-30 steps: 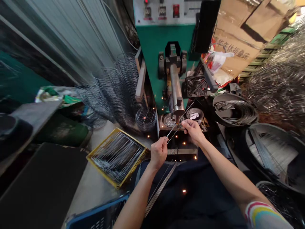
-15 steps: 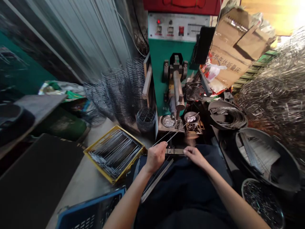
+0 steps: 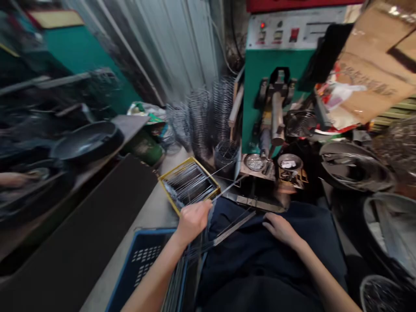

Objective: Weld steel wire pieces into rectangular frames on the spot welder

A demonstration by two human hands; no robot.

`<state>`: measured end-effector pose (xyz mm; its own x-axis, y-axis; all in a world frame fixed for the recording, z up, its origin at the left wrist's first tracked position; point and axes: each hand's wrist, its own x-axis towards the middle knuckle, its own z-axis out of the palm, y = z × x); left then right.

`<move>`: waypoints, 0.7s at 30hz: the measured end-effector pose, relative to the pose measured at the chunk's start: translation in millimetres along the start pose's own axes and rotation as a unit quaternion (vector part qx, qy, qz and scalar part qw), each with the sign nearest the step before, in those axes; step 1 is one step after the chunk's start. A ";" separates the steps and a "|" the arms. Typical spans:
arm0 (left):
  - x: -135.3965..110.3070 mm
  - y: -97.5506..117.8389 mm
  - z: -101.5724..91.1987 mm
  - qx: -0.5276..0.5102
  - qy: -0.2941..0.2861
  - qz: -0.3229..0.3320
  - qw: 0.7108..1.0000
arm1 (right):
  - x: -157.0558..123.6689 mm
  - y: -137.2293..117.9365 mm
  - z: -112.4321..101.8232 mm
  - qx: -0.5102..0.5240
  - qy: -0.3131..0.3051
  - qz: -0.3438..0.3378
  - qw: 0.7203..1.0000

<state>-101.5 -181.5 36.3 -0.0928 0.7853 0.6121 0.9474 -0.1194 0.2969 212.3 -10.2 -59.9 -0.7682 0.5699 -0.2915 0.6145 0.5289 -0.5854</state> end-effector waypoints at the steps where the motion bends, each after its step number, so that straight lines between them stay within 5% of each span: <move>1: -7.1 -14.2 -4.3 -0.026 0.039 -0.085 0.995 | 0.6 3.9 1.3 -0.001 -0.005 -0.006 1.000; 2: -14.3 -29.7 -8.2 -0.076 0.101 -0.186 0.974 | 1.3 8.5 3.3 -0.001 -0.008 -0.011 1.000; 4: -29.4 -62.4 -15.2 -0.202 0.257 -0.373 0.868 | 3.1 19.0 8.9 -0.003 -0.009 -0.022 1.000; 5: -37.6 -78.2 -18.1 -0.268 0.332 -0.431 0.795 | 4.3 24.6 12.1 -0.005 -0.008 -0.028 1.000; 7: -55.8 -106.3 -22.2 -0.321 0.414 -0.468 0.711 | 7.0 34.5 18.1 -0.010 -0.008 -0.037 0.999; 15: -116.3 -162.1 -9.0 -0.352 0.519 -0.515 0.585 | 15.8 40.3 25.3 -0.055 -0.025 -0.054 0.997; 21: -117.0 -188.5 23.5 -0.361 0.499 -0.552 0.561 | 18.7 44.0 31.2 -0.057 -0.021 -0.048 0.997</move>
<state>-262.0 -236.6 -108.6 -0.9686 -0.0661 -0.2398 -0.1957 -0.3931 0.8984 219.3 4.1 -114.7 -0.8302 0.4877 -0.2698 0.5516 0.6492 -0.5237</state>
